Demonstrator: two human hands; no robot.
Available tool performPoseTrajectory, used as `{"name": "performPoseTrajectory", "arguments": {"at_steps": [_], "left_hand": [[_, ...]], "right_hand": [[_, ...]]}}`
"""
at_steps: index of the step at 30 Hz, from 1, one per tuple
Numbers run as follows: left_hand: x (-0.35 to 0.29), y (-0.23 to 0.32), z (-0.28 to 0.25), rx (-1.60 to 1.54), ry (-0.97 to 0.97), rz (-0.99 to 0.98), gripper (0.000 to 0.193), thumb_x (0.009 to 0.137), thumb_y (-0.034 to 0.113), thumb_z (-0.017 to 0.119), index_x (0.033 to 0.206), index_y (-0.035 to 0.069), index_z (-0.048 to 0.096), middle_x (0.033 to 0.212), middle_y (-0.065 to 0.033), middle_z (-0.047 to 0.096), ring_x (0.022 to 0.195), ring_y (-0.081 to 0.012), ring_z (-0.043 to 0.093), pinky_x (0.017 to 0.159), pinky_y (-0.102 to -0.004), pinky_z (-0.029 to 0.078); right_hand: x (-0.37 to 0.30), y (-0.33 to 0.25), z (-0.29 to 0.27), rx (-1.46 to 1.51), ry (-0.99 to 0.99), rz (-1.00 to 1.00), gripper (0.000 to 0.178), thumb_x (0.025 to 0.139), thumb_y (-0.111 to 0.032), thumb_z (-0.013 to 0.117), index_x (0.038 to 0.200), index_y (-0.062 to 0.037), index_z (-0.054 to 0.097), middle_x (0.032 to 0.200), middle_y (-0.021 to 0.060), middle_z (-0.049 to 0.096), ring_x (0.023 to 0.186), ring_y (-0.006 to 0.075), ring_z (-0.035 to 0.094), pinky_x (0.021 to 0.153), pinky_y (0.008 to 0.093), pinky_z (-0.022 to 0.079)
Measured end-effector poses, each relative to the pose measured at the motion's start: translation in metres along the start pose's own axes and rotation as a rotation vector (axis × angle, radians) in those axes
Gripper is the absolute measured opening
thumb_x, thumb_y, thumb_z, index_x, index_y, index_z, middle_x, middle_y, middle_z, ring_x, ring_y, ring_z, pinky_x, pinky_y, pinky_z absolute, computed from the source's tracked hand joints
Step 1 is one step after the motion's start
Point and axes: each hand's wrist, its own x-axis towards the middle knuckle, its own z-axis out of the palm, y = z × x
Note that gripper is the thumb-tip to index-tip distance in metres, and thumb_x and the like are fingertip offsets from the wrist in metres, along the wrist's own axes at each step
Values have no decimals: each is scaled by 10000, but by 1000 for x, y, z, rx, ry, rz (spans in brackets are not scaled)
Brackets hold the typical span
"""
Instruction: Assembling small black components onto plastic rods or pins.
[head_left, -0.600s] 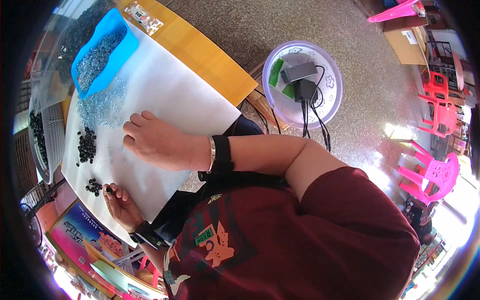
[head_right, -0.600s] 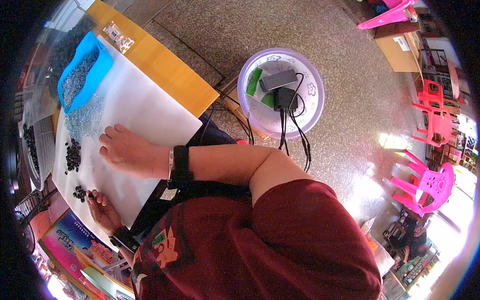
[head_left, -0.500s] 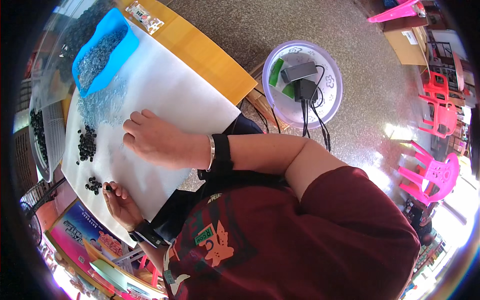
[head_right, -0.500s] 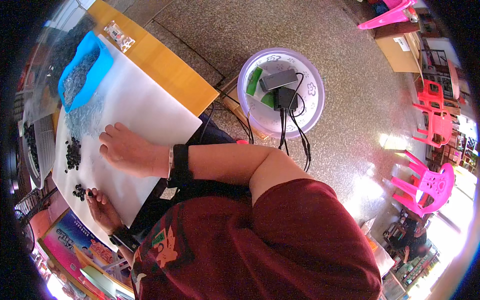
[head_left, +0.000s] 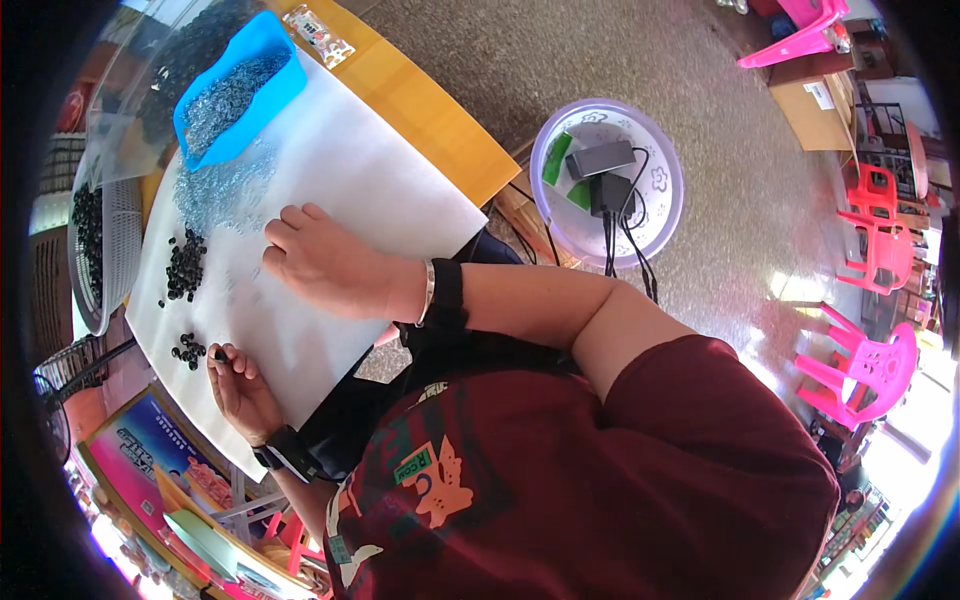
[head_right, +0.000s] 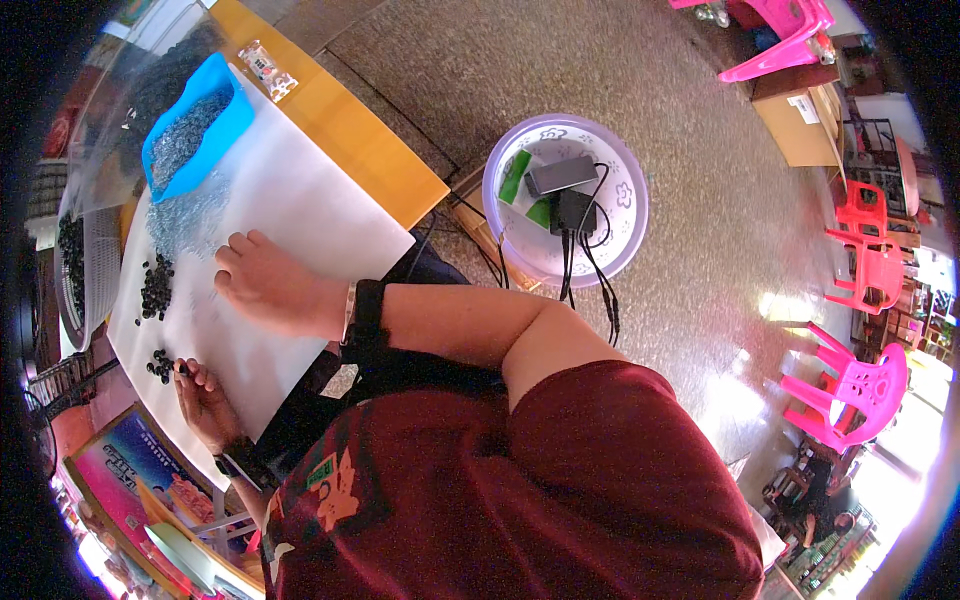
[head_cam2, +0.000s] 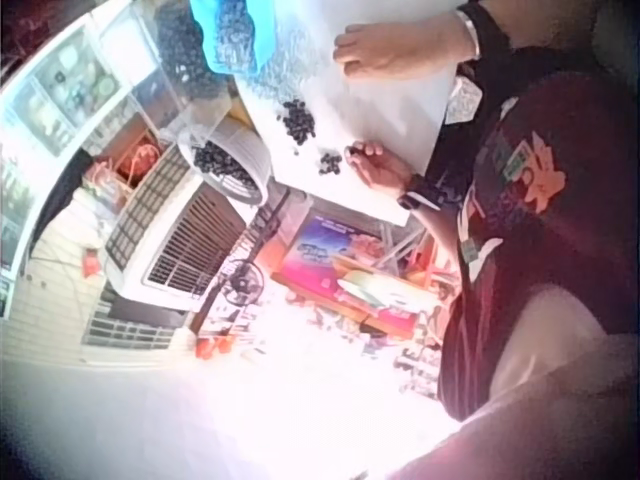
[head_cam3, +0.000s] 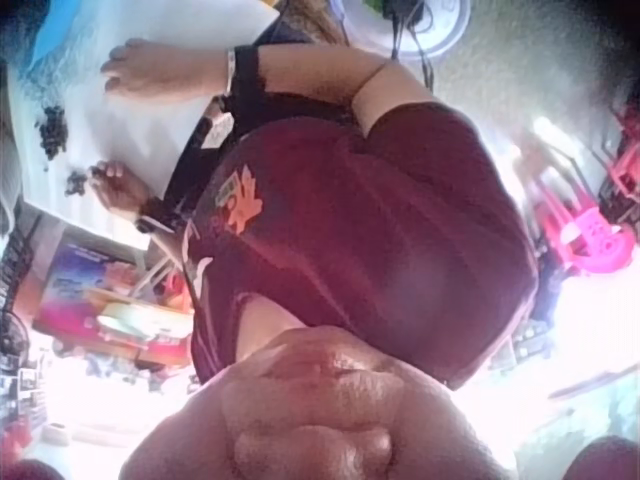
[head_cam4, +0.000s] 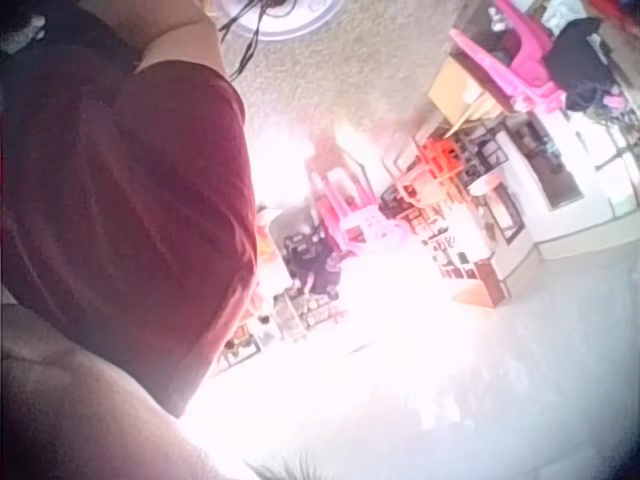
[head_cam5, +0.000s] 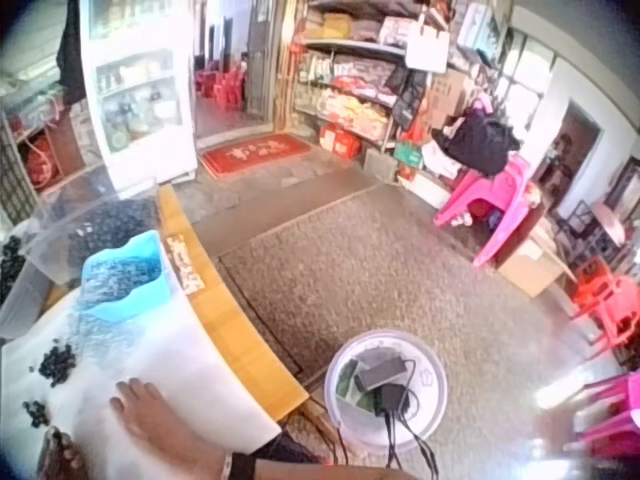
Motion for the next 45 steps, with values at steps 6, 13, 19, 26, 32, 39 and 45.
{"name": "performPoseTrajectory", "arguments": {"at_steps": [6, 13, 19, 26, 32, 39, 45], "left_hand": [[0, 0, 4, 17, 11, 16, 191, 963, 87, 466, 1132, -1, 470, 975, -70, 485, 793, -114, 451, 689, -230, 403], [-2, 0, 3, 27, 8, 32, 206, 965, 96, 470, 1142, -7, 498, 986, -71, 505, 801, -111, 457, 694, -226, 406], [-2, -2, 0, 60, 14, 23, 227, 955, 101, 492, 1157, 0, 510, 994, -71, 518, 806, -112, 464, 696, -226, 409], [-6, -3, 0, 74, -95, 49, 248, 932, 91, 514, 1158, -10, 531, 995, -68, 569, 815, -120, 512, 716, -235, 429], [-10, -6, 3, 107, 9, 47, 246, 921, 69, 515, 1151, -9, 559, 1012, -55, 620, 871, -129, 577, 787, -266, 460], [-13, -5, 8, 114, 35, 42, 241, 918, 66, 522, 1140, -13, 571, 987, -52, 632, 857, -123, 587, 770, -263, 478], [-16, 0, 14, 190, 43, -14, 239, 903, 70, 551, 1119, -23, 592, 889, -56, 637, 745, -120, 581, 699, -256, 480]], "right_hand": [[0, 0, 1, -9, -3, -9, 85, 723, -122, 577, 770, -52, 585, 871, 66, 533, 881, 221, 498, 770, 334, 401], [1, -1, -4, -20, -43, -18, 81, 742, -94, 554, 812, -54, 547, 874, 63, 509, 874, 223, 485, 768, 328, 394], [4, -13, 7, 206, -10, -35, 96, 739, -74, 568, 819, -39, 529, 818, 97, 552, 829, 274, 531, 752, 379, 419], [19, -65, 22, 381, -52, -91, 141, 733, -98, 627, 812, -35, 529, 782, 104, 581, 794, 288, 562, 759, 378, 437], [30, -84, 35, 467, -59, -72, 150, 735, -81, 637, 849, -31, 552, 792, 121, 587, 825, 299, 571, 769, 397, 440], [35, -89, 30, 445, -44, -74, 103, 757, -60, 602, 840, -34, 548, 804, 116, 576, 822, 310, 556, 760, 414, 443], [38, -87, 34, 595, -129, 48, 62, 817, -46, 579, 849, -17, 535, 753, 118, 593, 762, 264, 605, 683, 370, 473]]}}
